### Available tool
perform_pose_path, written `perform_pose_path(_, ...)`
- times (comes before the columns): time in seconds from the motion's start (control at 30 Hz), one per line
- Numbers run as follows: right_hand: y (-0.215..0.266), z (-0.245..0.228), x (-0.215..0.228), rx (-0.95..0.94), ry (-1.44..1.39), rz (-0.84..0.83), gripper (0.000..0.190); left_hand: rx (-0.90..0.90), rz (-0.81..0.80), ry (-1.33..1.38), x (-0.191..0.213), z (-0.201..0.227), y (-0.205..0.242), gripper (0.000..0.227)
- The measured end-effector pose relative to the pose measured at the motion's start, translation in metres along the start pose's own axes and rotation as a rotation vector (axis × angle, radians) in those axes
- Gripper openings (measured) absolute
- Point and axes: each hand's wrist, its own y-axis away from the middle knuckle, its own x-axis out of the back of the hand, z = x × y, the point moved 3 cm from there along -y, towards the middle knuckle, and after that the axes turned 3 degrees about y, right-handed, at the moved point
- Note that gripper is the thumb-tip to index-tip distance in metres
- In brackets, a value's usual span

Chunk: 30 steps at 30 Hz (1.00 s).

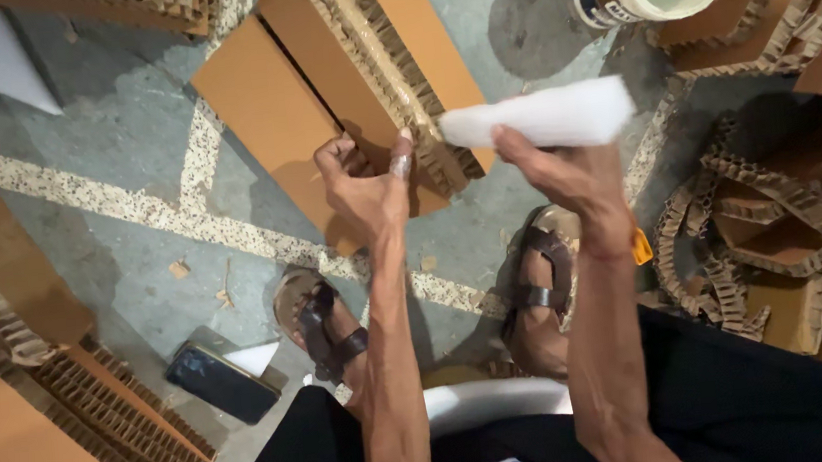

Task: The person applies glue to the edges of corrugated cardboard pieces using a foam roller, then folds and presses the pieces together to form a box. They secure the assembled box with a rubber band and repeat the process with additional pieces.

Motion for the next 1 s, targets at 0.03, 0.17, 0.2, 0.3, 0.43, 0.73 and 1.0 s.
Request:
perform_pose_path(0.03,-0.006,0.002,-0.004,0.029,0.017,-0.013,0.034,-0.011,0.007,-0.016,0.000,0.004,0.000,0.055)
perform_pose_path(0.17,-0.006,0.010,-0.003,0.235,0.423,-0.080,0.027,0.021,-0.009,0.123,0.004,0.004,-0.002,0.054)
perform_pose_path(0.2,-0.002,0.014,0.002,0.164,0.423,-0.110,0.027,0.052,-0.024,0.206,0.006,0.000,-0.001,0.053)
perform_pose_path(0.3,0.015,0.014,0.009,0.065,0.204,-0.145,0.034,0.020,-0.015,0.154,0.006,-0.003,-0.003,0.053)
perform_pose_path(0.43,0.032,-0.002,0.017,0.018,-0.234,-0.168,0.049,-0.035,-0.008,0.111,0.003,0.003,-0.007,0.051)
perform_pose_path(0.73,0.006,0.024,0.008,0.012,0.391,-0.037,0.032,0.008,-0.011,0.168,0.004,0.009,-0.007,0.051)
perform_pose_path(1.0,0.035,0.005,0.020,0.067,-0.030,-0.110,0.036,-0.014,0.011,0.083,0.001,0.002,-0.010,0.052)
